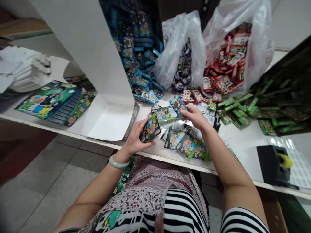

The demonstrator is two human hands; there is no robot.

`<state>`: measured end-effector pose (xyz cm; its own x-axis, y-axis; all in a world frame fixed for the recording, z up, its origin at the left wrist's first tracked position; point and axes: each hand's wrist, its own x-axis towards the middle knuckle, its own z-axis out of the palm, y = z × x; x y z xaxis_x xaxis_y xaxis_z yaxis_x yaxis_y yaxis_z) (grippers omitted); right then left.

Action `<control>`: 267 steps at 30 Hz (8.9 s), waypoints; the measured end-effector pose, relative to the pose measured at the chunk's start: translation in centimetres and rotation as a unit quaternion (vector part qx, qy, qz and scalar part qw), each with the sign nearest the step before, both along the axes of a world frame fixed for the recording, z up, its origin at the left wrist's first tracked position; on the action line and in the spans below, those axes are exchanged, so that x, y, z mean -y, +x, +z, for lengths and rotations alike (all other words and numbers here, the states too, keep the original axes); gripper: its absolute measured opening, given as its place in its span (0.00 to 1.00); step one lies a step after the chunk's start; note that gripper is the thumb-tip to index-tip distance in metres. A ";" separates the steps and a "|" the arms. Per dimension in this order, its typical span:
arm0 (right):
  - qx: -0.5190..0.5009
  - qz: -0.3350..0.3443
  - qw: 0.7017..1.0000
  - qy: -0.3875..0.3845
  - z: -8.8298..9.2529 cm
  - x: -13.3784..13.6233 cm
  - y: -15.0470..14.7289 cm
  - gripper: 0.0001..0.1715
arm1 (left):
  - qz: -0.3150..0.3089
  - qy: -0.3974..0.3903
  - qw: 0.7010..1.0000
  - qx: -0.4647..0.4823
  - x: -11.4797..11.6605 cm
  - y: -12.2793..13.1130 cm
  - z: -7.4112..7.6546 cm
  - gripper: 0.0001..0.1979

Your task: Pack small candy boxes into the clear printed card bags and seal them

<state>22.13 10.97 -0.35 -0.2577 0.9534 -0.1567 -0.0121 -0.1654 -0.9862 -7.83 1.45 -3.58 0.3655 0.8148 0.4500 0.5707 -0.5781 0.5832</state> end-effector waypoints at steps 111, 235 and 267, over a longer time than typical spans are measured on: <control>0.104 -0.017 0.978 0.180 0.6 13.5 -0.4 0.13 | -0.036 -0.209 0.915 0.344 3.6 8.1 2.4 0.13; 0.157 0.164 0.974 -0.022 -0.9 6.7 -3.1 0.26 | 0.099 -0.246 0.904 -0.336 -5.0 -13.9 -1.3 0.39; 0.659 -0.218 0.708 0.131 -1.8 -1.5 19.9 0.31 | -0.052 -0.105 0.982 -0.150 -8.6 5.2 0.4 0.47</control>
